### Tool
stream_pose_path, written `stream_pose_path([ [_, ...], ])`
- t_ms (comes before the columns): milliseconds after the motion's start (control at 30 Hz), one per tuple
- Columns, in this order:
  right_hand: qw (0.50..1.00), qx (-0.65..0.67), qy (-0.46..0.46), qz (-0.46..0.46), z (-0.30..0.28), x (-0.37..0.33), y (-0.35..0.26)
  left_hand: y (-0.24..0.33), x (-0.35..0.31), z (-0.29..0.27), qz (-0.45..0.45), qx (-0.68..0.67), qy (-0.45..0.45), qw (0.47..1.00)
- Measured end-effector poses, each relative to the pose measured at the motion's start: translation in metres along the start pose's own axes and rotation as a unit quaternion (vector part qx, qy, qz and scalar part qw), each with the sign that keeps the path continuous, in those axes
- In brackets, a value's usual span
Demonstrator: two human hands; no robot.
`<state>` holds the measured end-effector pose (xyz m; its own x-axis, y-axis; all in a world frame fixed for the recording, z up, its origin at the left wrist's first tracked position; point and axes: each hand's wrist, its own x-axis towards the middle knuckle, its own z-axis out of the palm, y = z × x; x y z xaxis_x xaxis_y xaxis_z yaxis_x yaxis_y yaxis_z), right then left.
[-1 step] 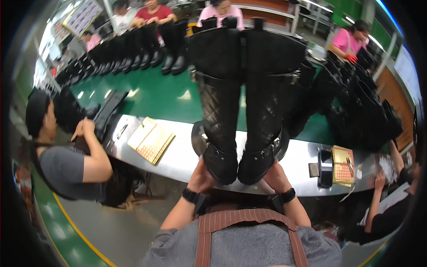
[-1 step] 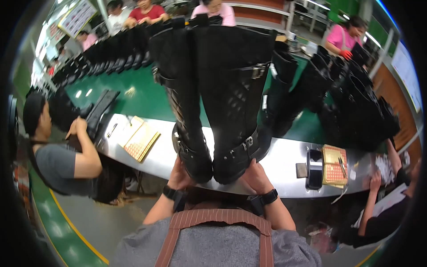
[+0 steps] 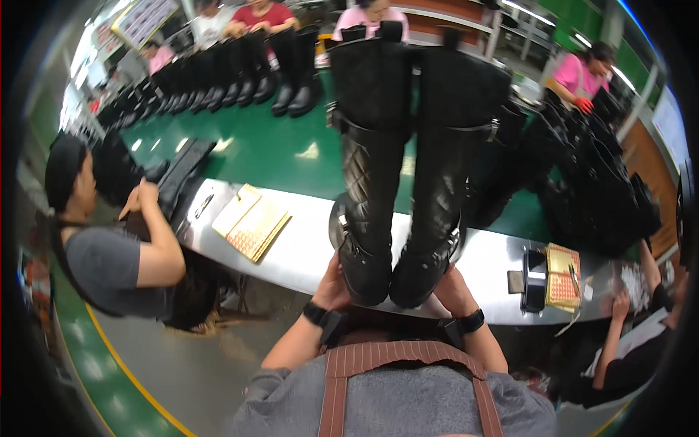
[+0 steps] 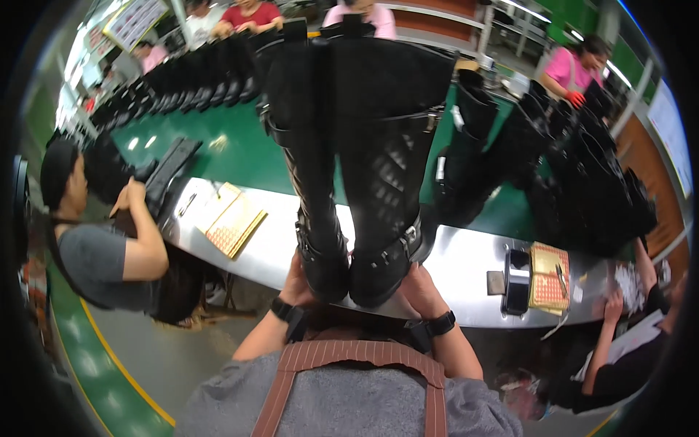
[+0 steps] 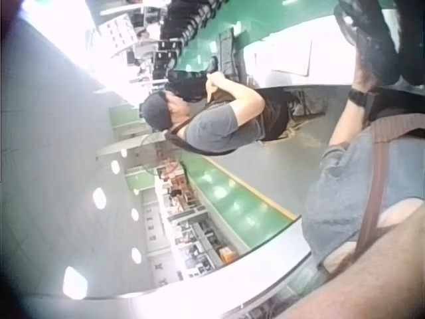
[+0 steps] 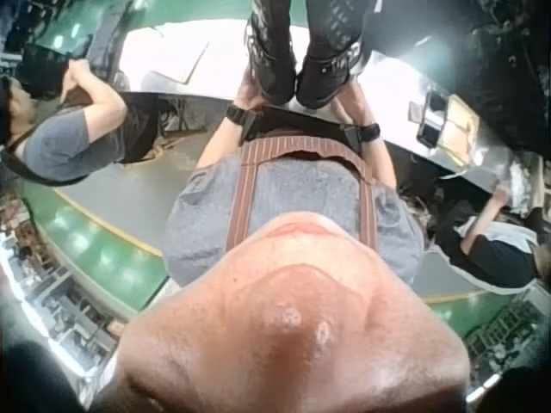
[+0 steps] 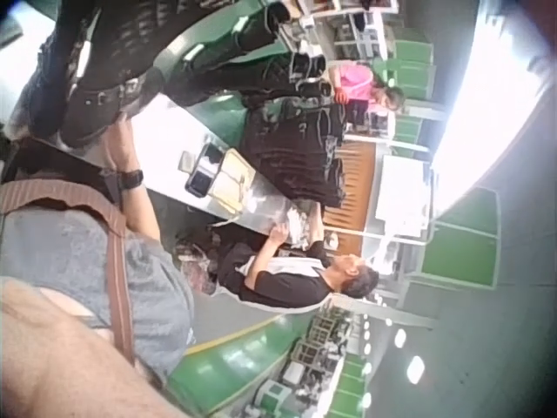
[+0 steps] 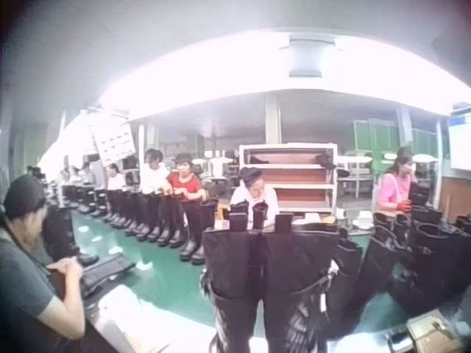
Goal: Checking zippers and inspecting quality of finished boots at a shoe factory workstation.
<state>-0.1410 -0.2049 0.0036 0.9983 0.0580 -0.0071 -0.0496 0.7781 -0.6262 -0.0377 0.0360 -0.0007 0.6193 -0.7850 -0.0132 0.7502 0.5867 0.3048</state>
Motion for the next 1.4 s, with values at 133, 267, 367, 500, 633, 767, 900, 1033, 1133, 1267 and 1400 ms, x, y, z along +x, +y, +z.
stream_pose_path([
  [133, 0.913, -0.383, 0.097, -0.103, 0.001, 0.010, 0.004, -0.008, 0.015, -0.001, 0.126, 0.210, -0.010, 0.970],
  [267, 0.766, -0.604, 0.033, -0.218, 0.013, 0.012, -0.039, -0.007, 0.023, 0.010, 0.111, 0.088, -0.016, 0.990],
  [367, 0.860, -0.468, -0.120, -0.167, 0.029, 0.026, -0.082, -0.012, 0.022, 0.014, 0.046, 0.098, -0.017, 0.994],
  [500, 0.905, -0.396, -0.135, -0.078, 0.060, 0.042, -0.102, -0.019, 0.028, 0.008, -0.097, -0.034, -0.080, 0.991],
  [633, 0.875, -0.479, -0.056, -0.037, 0.090, 0.023, -0.096, 0.012, 0.035, 0.015, -0.148, 0.060, -0.084, 0.984],
  [767, 0.827, -0.558, 0.044, -0.045, 0.103, 0.009, -0.085, 0.081, 0.032, 0.049, 0.038, 0.440, -0.027, 0.897],
  [900, 0.806, -0.588, 0.036, -0.050, 0.102, 0.029, -0.056, 0.060, 0.034, 0.080, 0.194, 0.642, -0.081, 0.738],
  [1033, 0.742, -0.656, -0.054, -0.130, 0.103, 0.035, -0.075, 0.036, 0.051, 0.085, 0.184, 0.568, 0.048, 0.801],
  [1133, 0.575, -0.716, 0.032, -0.395, 0.120, 0.014, -0.131, 0.037, 0.053, 0.078, 0.175, 0.555, 0.033, 0.812],
  [1267, 0.547, -0.643, -0.063, -0.532, 0.169, 0.009, -0.186, 0.034, 0.052, 0.073, 0.181, 0.526, 0.022, 0.831],
  [1400, 0.463, -0.834, -0.209, -0.213, 0.222, 0.027, -0.213, 0.034, 0.045, 0.076, 0.147, 0.515, 0.022, 0.844],
])
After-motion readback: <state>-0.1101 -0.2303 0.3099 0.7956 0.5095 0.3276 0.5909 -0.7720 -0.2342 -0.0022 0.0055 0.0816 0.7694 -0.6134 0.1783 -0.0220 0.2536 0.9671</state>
